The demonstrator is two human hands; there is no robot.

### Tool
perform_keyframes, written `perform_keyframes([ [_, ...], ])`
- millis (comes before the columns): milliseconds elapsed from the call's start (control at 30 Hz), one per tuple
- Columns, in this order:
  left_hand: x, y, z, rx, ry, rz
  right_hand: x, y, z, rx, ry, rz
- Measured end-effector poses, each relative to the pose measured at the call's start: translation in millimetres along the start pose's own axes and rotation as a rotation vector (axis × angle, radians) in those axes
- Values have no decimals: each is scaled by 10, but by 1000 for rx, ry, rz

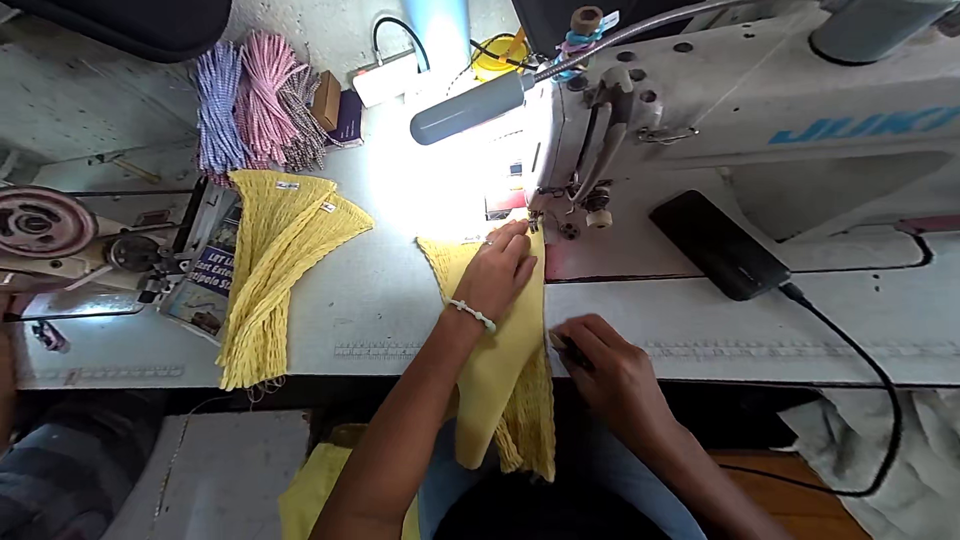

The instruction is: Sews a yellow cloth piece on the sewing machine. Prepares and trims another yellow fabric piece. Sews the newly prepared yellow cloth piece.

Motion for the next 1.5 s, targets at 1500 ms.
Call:
perform_keyframes([
  [1500, -2195, -509, 512, -350, -179, 172, -639, 578, -231, 711, 51, 120],
])
Point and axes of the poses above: each hand's wrist, its own x-axis towards the middle knuckle, its own z-axis out of the back of the hand, y = z × x, the point moved 7 cm from there along x, towards the middle knuckle, and after that the axes turned 6 degrees about z, right-handed, at the moved point
